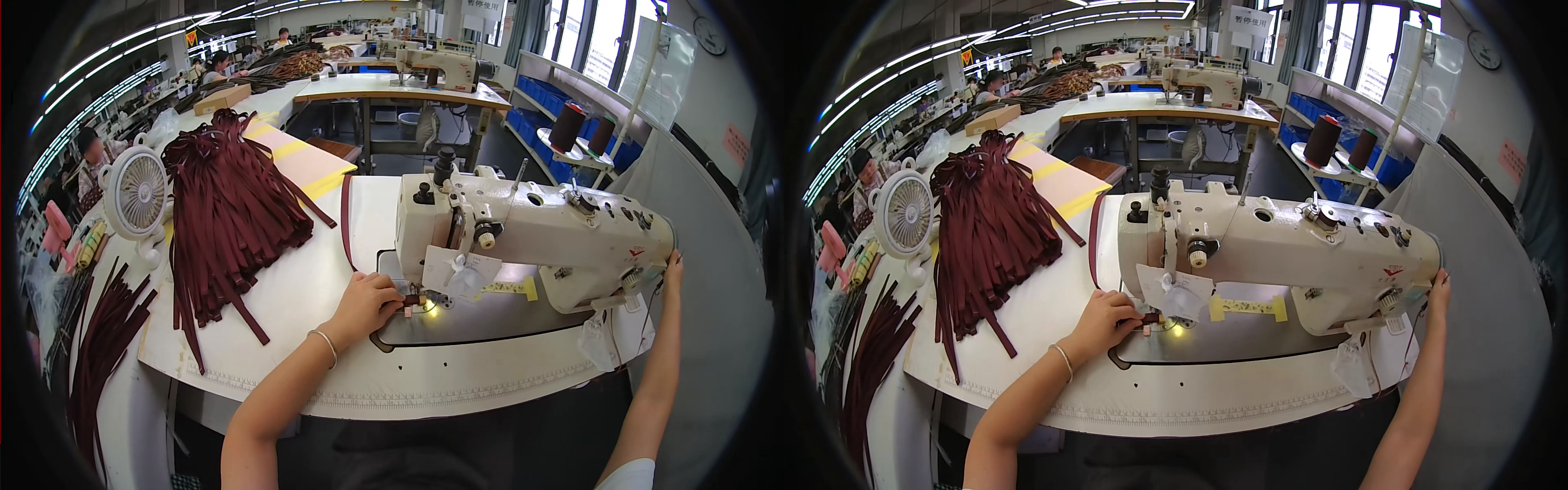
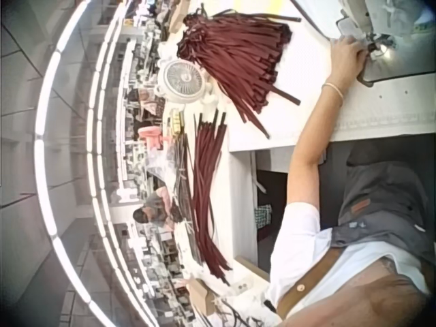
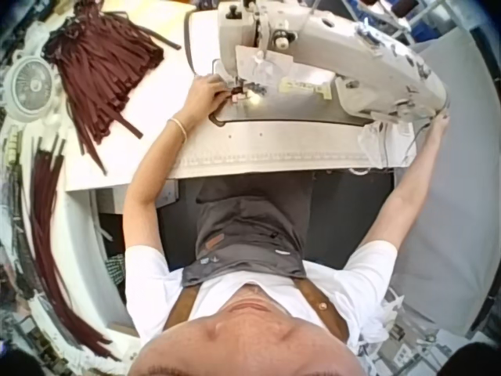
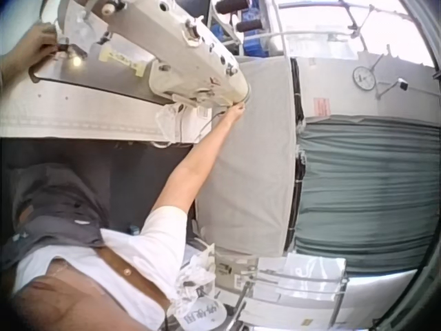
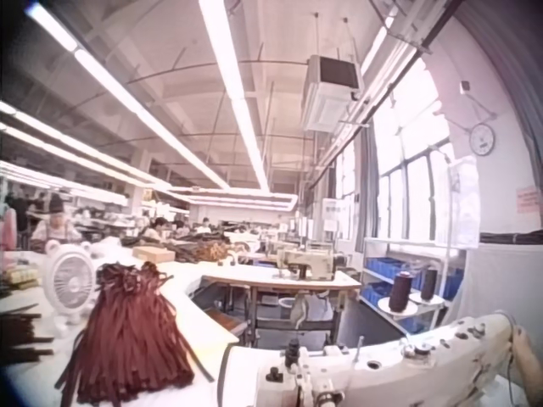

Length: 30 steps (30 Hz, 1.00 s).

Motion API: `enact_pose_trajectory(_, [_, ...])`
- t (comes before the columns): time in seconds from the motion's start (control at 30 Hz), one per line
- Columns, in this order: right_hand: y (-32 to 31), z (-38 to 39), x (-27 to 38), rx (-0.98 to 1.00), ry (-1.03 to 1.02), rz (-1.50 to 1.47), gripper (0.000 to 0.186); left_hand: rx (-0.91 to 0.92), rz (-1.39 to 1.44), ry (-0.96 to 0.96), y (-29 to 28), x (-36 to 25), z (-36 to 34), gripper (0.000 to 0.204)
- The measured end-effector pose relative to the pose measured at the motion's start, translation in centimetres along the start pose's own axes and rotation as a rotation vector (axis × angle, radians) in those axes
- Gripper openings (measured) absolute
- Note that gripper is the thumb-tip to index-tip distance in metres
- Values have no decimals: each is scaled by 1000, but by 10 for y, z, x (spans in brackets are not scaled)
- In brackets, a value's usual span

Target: The person sews long maroon straps using an industrial sewing machine.

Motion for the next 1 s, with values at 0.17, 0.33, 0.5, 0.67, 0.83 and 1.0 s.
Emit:
enact_pose_trajectory(0.17, [-5, 0, -2, -9, 4, -3, 55, -39, 46, 154, -4, -17, -4, 23])
enact_pose_trajectory(0.33, [-15, 1, 13, -28, -42, 71, 51, -35, 151, 171, 5, -15, -6, 28])
enact_pose_trajectory(0.5, [10, 18, 47, 135, 42, 219, 47, -21, 140, 124, 4, -10, 1, 28])
enact_pose_trajectory(0.67, [-19, -4, -13, -28, -97, 98, 42, -45, 186, 164, 6, -18, -8, 29])
enact_pose_trajectory(0.83, [27, 40, -13, -23, -5, -448, 39, -10, 167, 139, 1, -8, 1, 26])
enact_pose_trajectory(1.0, [-12, -10, -31, 14, 185, -101, 54, -45, 75, 202, 3, -23, -8, 23])
Point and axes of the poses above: each hand's wrist, its own z-axis away from the middle knuckle, its own y-axis out of the palm, x = y × z, the point moved 7 cm from there along -z, towards the middle knuckle, and after that the axes turned 3 degrees about y, right-handed, at the moved point
